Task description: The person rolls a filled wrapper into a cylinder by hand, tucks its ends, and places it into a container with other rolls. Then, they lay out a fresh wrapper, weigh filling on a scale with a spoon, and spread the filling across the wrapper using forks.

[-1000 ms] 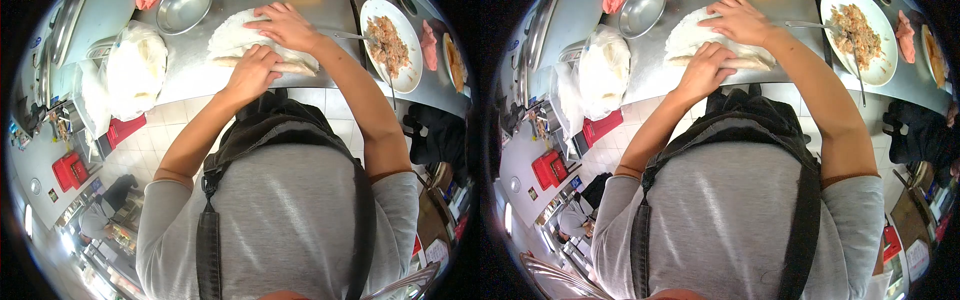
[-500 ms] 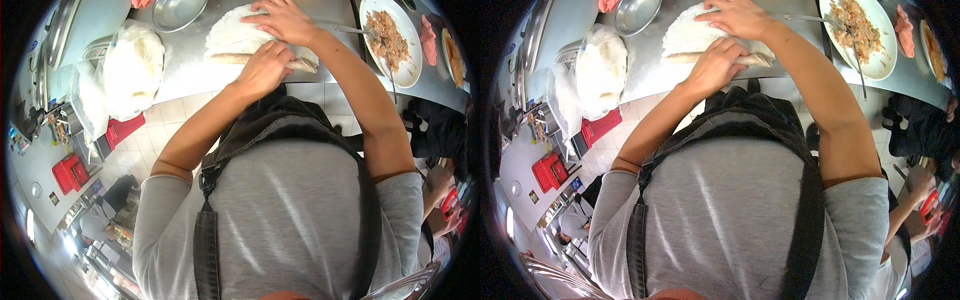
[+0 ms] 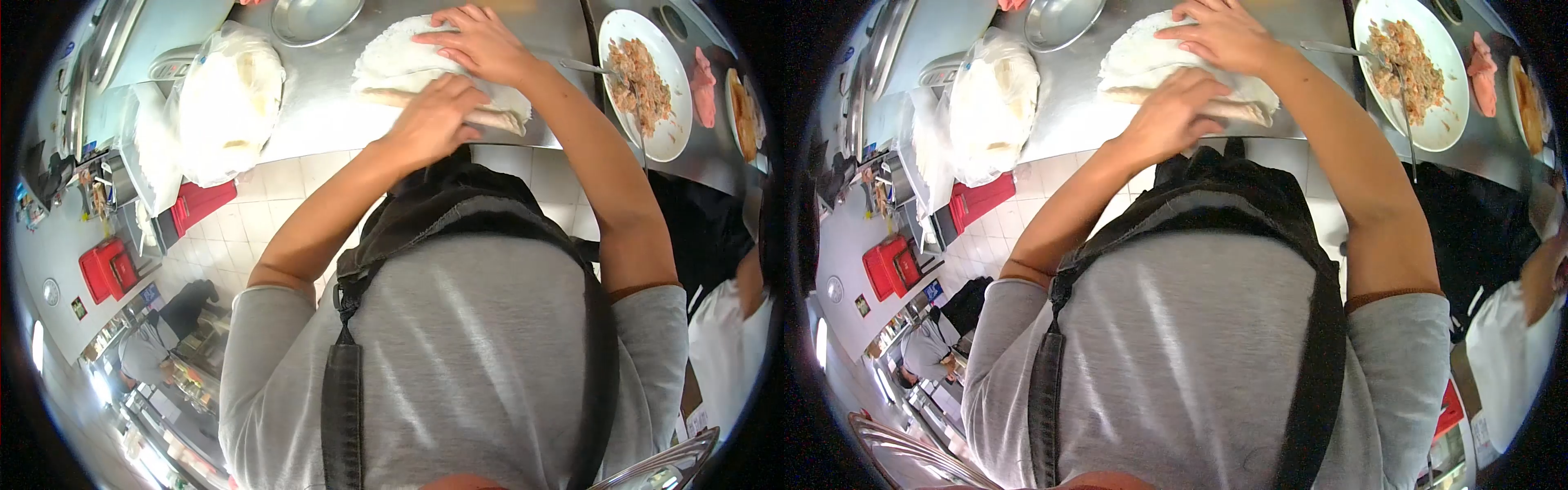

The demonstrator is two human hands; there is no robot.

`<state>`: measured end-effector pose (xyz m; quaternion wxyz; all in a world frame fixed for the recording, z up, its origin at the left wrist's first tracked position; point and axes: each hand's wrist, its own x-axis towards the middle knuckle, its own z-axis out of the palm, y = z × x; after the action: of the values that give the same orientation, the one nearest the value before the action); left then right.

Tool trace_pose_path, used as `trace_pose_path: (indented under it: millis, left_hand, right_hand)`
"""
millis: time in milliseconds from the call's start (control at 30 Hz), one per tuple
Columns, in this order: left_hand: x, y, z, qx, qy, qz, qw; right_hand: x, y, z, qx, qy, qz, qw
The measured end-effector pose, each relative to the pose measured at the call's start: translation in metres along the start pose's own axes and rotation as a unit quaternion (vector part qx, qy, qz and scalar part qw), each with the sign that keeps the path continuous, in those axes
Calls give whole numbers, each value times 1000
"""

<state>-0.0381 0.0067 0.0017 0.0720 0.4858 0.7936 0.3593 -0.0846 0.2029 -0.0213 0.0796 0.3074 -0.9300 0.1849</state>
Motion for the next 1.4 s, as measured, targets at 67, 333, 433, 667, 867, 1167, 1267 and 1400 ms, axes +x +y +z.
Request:
trace_pose_path:
  millis: [67, 333, 433, 667, 867, 1167, 1267, 1400]
  left_hand:
    - [-16, -12, -25, 52, 33, -13, 998]
    - [-50, -38, -58, 107, -10, -92, 990]
    - [-52, -41, -55, 117, -20, -89, 989]
    - [-34, -29, -59, 114, -21, -43, 992]
    - [-32, -28, -39, 124, -67, -56, 988]
    - [-16, -18, -22, 97, -75, -26, 992]
    - [-18, -20, -21, 107, -99, -31, 989]
    - [-14, -18, -22, 98, -111, -27, 989]
  right_hand:
    - [3, -2, -3, -11, -44, 16, 999]
    - [19, -14, 11, 11, -16, -41, 999]
    - [16, -14, 15, -3, -4, -36, 999]
    - [17, -13, 14, 13, -2, -29, 999]
    - [15, -12, 16, 20, 9, -33, 999]
    - [16, -10, 17, 24, 6, -31, 999]
    - [16, -10, 17, 25, 7, -32, 999]
    - [19, -12, 11, 23, -36, -1, 999]
